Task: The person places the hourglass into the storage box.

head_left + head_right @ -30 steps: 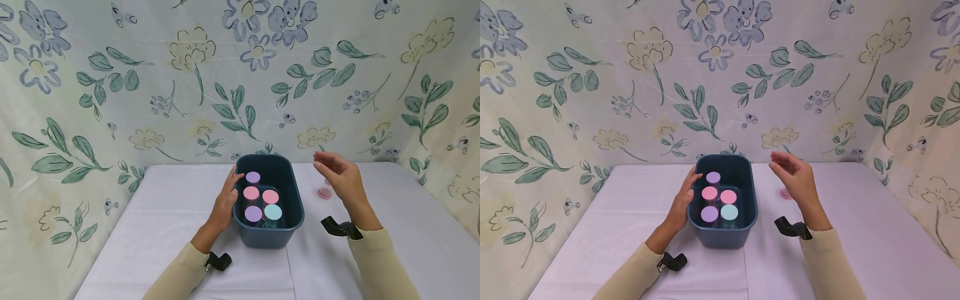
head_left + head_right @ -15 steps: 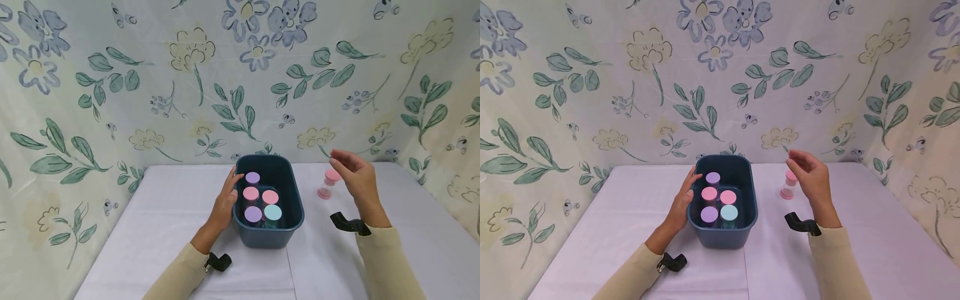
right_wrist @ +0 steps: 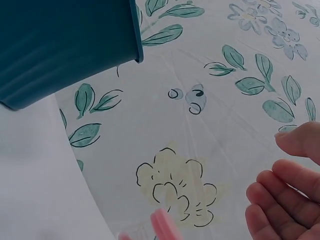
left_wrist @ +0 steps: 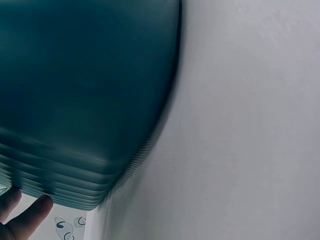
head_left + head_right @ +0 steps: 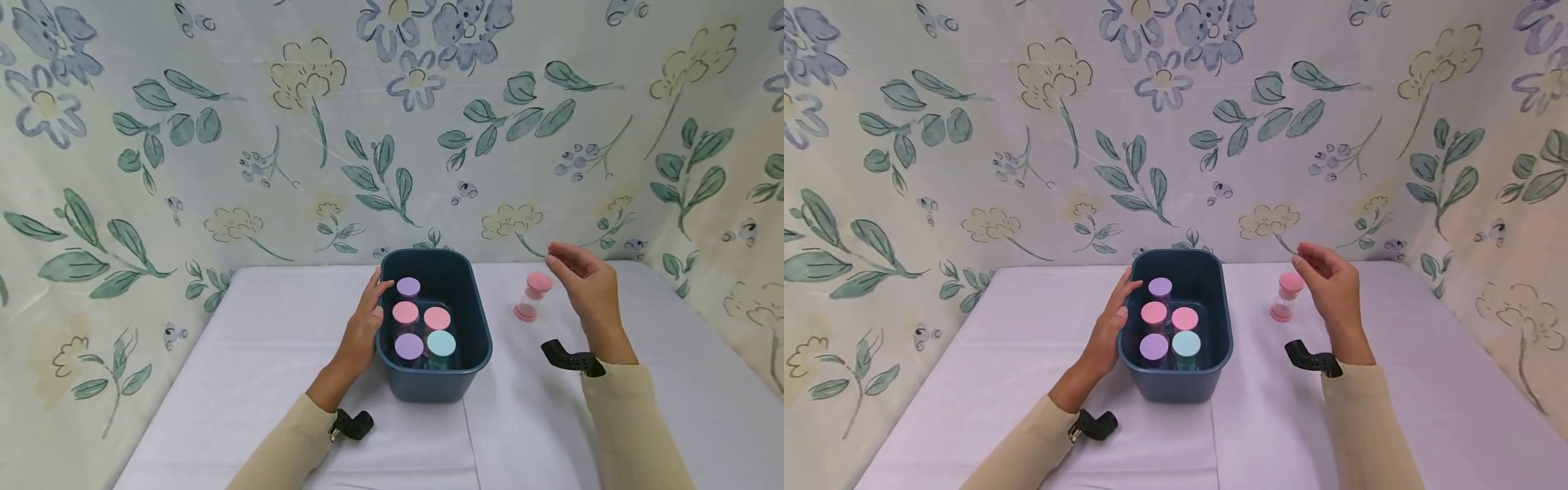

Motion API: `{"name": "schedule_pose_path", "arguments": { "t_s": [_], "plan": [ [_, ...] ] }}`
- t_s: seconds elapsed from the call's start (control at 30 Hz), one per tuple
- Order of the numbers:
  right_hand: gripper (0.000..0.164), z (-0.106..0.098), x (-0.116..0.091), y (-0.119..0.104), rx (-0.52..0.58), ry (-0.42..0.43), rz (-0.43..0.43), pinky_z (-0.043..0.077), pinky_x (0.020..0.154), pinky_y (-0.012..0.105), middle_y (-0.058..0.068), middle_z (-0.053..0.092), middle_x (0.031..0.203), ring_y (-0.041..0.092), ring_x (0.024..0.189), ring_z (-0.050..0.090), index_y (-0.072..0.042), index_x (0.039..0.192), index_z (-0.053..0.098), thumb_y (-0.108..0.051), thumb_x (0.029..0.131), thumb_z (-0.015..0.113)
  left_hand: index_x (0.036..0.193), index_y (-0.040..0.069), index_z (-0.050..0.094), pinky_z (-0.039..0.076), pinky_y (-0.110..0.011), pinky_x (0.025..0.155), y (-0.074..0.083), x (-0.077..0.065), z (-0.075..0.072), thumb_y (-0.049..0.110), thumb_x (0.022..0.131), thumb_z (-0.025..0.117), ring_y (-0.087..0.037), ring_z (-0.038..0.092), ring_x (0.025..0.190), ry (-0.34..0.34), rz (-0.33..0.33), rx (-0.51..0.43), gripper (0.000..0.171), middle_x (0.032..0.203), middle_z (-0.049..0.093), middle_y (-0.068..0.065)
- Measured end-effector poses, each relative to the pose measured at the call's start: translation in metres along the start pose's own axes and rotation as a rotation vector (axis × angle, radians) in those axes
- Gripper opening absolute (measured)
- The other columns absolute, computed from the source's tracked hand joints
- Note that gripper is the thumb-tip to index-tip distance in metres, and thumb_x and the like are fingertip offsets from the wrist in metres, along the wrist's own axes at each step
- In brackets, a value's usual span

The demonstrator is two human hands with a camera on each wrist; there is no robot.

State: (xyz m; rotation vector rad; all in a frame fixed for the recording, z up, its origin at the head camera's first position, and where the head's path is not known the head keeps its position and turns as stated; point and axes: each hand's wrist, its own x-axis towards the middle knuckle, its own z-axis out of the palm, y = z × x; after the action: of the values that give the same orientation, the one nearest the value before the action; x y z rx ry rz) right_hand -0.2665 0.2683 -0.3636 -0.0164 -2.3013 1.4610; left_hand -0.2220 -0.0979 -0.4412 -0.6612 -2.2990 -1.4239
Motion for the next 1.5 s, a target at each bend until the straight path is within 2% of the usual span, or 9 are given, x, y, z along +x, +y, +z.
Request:
{"name": "schedule_pose_path", "arguments": {
  "t_s": [0.17, 0.27, 0.47, 0.73, 1.1, 1.33, 1.5],
  "plan": [
    [0.048, 0.002, 0.003, 0.005, 0.028, 0.001, 0.013, 0.045, 0.093, 0.017, 0.005, 0.059, 0.131, 0.006, 0.110, 0.055, -0.015, 0.134, 0.058, -0.035, 0.091, 0.064, 0.149, 0.021, 0.033, 0.022, -0.062, 0.109, 0.000, 0.000, -0.003, 0.032, 0.101, 0.026, -0.020, 0.012, 0.147, 0.000, 0.012, -0.008, 0.050, 0.162, 0.009, 0.000],
    [0.049, 0.003, 0.003, 0.008, 0.025, 0.006, 0.028, 0.045, 0.097, 0.022, 0.003, 0.058, 0.132, 0.007, 0.112, 0.055, -0.017, 0.134, 0.058, -0.038, 0.090, 0.064, 0.149, 0.021, 0.033, 0.022, -0.063, 0.109, 0.000, 0.001, -0.003, 0.025, 0.099, 0.028, -0.020, 0.012, 0.147, -0.001, 0.014, -0.010, 0.051, 0.162, 0.009, 0.000],
    [0.050, 0.004, 0.004, 0.014, 0.019, 0.012, 0.040, 0.043, 0.102, 0.030, 0.002, 0.057, 0.134, 0.011, 0.117, 0.054, -0.019, 0.135, 0.057, -0.041, 0.090, 0.064, 0.149, 0.022, 0.033, 0.022, -0.063, 0.109, -0.001, 0.001, -0.002, 0.022, 0.098, 0.029, -0.020, 0.012, 0.147, 0.002, 0.018, -0.013, 0.051, 0.162, 0.009, 0.001],
    [0.055, 0.007, 0.004, 0.022, -0.008, -0.008, 0.076, 0.040, 0.105, 0.038, 0.002, 0.054, 0.138, 0.018, 0.125, 0.049, -0.020, 0.139, 0.052, -0.043, 0.090, 0.063, 0.149, 0.024, 0.033, 0.021, -0.063, 0.109, -0.003, 0.001, 0.000, 0.025, 0.099, 0.028, -0.020, 0.012, 0.147, 0.003, 0.009, -0.018, 0.050, 0.162, 0.009, 0.000],
    [0.061, 0.011, 0.003, 0.032, -0.038, -0.035, 0.109, 0.042, 0.104, 0.036, 0.004, 0.052, 0.139, 0.020, 0.125, 0.047, -0.017, 0.141, 0.049, -0.047, 0.089, 0.062, 0.149, 0.024, 0.033, 0.022, -0.063, 0.109, -0.001, 0.001, -0.001, 0.024, 0.099, 0.027, -0.021, 0.012, 0.147, 0.006, 0.009, -0.011, 0.051, 0.162, 0.009, -0.001],
    [0.063, 0.012, 0.005, 0.036, -0.021, -0.076, 0.151, 0.040, 0.105, 0.041, 0.007, 0.050, 0.140, 0.021, 0.125, 0.046, -0.017, 0.142, 0.047, -0.047, 0.089, 0.062, 0.149, 0.022, 0.033, 0.023, -0.062, 0.109, 0.001, 0.002, -0.002, 0.044, 0.101, 0.024, -0.018, 0.012, 0.147, 0.007, 0.005, 0.005, 0.054, 0.162, 0.009, 0.002],
    [0.063, 0.013, 0.005, 0.038, -0.019, -0.096, 0.170, 0.040, 0.105, 0.043, 0.009, 0.050, 0.140, 0.023, 0.124, 0.046, -0.016, 0.142, 0.048, -0.047, 0.089, 0.063, 0.149, 0.023, 0.033, 0.023, -0.062, 0.108, -0.001, 0.002, -0.001, 0.049, 0.100, 0.022, -0.018, 0.012, 0.147, 0.008, 0.001, 0.013, 0.056, 0.162, 0.009, 0.002]
  ]
}}
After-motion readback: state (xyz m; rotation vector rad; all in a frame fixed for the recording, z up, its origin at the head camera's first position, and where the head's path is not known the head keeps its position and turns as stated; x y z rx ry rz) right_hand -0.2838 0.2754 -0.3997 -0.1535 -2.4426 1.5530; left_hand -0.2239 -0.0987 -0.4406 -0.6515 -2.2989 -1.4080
